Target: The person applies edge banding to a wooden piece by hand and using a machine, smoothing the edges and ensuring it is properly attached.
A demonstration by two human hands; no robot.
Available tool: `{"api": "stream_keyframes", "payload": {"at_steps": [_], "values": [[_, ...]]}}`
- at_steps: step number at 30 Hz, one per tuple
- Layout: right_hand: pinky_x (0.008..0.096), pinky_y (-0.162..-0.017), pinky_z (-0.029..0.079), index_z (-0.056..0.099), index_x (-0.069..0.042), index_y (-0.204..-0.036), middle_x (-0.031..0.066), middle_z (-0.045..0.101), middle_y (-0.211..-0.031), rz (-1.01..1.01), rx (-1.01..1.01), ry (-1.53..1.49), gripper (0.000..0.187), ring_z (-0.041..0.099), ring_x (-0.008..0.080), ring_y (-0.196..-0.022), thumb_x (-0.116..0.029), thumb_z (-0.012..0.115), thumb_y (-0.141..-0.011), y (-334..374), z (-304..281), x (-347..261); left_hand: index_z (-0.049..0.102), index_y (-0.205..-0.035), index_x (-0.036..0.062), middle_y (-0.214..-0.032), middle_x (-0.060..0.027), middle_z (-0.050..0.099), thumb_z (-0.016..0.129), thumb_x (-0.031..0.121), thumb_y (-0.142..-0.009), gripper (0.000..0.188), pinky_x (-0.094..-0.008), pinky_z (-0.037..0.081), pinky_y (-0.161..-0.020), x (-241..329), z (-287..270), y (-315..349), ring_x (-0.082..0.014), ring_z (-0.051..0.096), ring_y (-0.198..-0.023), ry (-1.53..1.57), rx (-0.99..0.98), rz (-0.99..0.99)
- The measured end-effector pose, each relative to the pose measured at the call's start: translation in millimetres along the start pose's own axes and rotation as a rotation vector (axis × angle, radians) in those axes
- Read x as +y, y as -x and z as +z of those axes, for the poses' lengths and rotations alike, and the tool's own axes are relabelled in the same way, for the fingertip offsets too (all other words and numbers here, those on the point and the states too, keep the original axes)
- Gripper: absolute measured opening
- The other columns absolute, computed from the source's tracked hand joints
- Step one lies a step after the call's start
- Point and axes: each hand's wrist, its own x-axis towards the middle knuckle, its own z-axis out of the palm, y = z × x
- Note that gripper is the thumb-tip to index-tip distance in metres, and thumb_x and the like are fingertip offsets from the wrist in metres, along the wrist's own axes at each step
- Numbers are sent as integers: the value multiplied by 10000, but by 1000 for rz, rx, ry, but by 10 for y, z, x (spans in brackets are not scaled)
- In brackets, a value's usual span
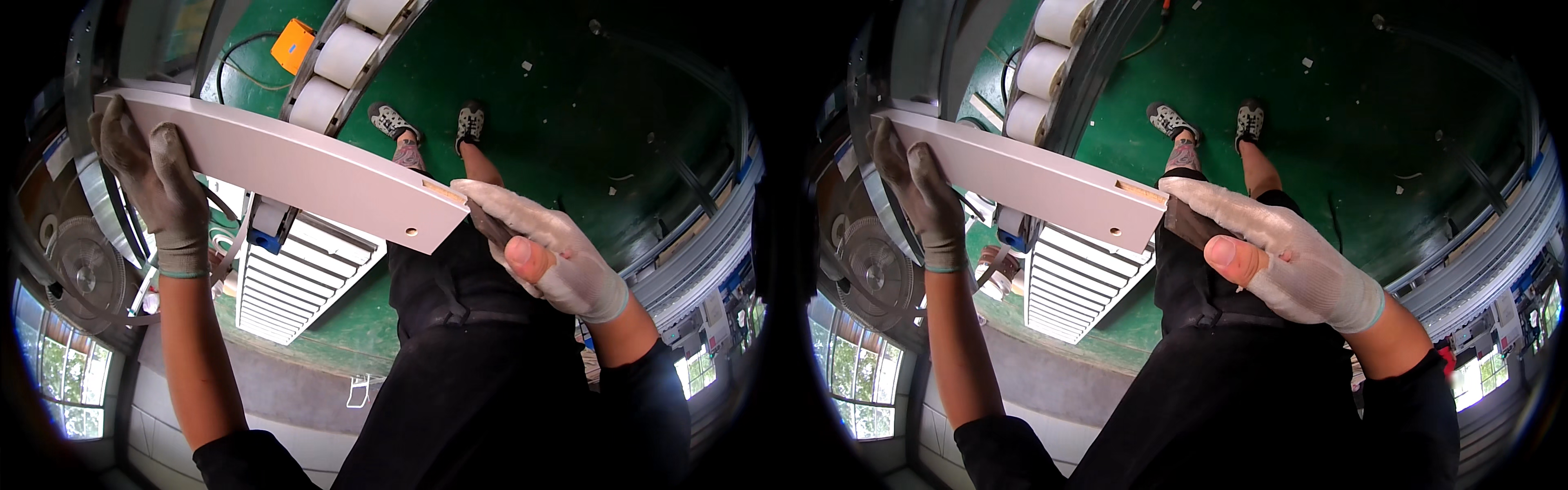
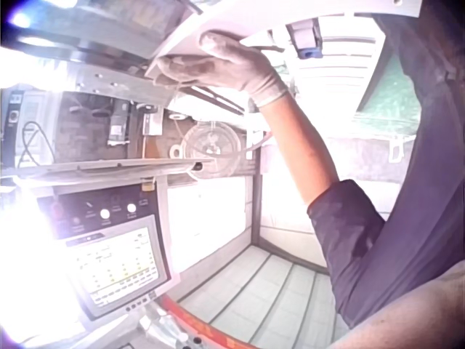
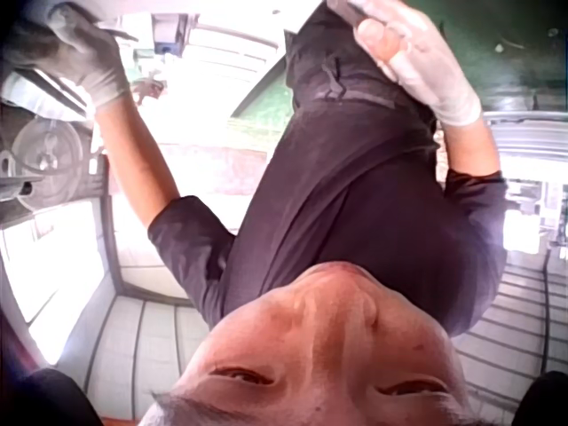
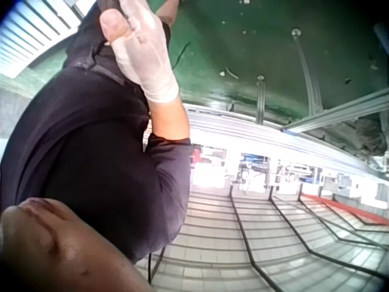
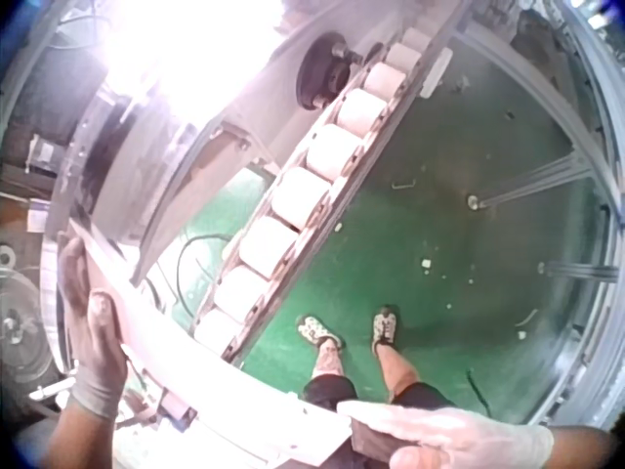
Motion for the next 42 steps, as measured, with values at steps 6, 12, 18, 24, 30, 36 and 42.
{"api": "stream_keyframes", "payload": {"at_steps": [6,12,18,24,30,36,42], "values": [[336,-971,499,430,88,-1487,238,658,-1263,-226,106,164,662,676,287,-1075,-410,537,-1064,34,128,151,313,-1526,7,-1527,-258,329,422,404,-1035,640,-508,241,-1208,-20,15,26,-415,255,-1494,56,2,-25],[352,-911,525,436,104,-1467,272,659,-1230,-300,121,344,706,689,345,-1014,-475,485,-1065,17,85,176,315,-1533,20,-1531,-248,336,419,438,-1042,653,-510,245,-1206,-28,3,-2,-417,264,-1491,7,-8,5],[342,-919,513,428,103,-1473,253,673,-1173,-172,-17,254,753,696,293,-976,-524,472,-1057,-16,-42,92,334,-1531,32,-1534,-240,346,405,450,-1047,644,-514,242,-1209,1,-15,12,-412,271,-1492,-11,-2,-5],[316,-903,500,412,88,-1495,174,690,-1046,-197,46,191,755,672,208,-879,-531,465,-1066,-7,76,140,355,-1526,18,-1540,-236,354,400,451,-1048,646,-516,226,-1221,-25,1,5,-410,252,-1508,-32,7,7],[314,-967,491,420,45,-1511,206,663,-1210,111,-111,3,717,661,228,-1066,-518,468,-1070,-16,-51,-107,351,-1525,1,-1550,-235,353,417,434,-1039,655,-520,214,-1223,-15,-17,27,-414,238,-1518,-3,8,-16],[343,-1157,380,434,34,-1521,167,540,-1480,-174,69,189,740,504,227,-1375,-522,533,-1043,-217,45,-151,352,-1525,-5,-1555,-240,354,422,430,-1033,661,-522,206,-1225,-2,9,10,-424,238,-1518,-33,13,-2],[322,-1062,419,418,53,-1524,116,564,-1329,-77,59,69,799,552,189,-1145,-505,622,-990,89,-91,24,340,-1524,-7,-1544,-218,377,419,453,-1029,680,-534,219,-1222,24,-10,25,-435,239,-1515,-23,10,-5]]}}
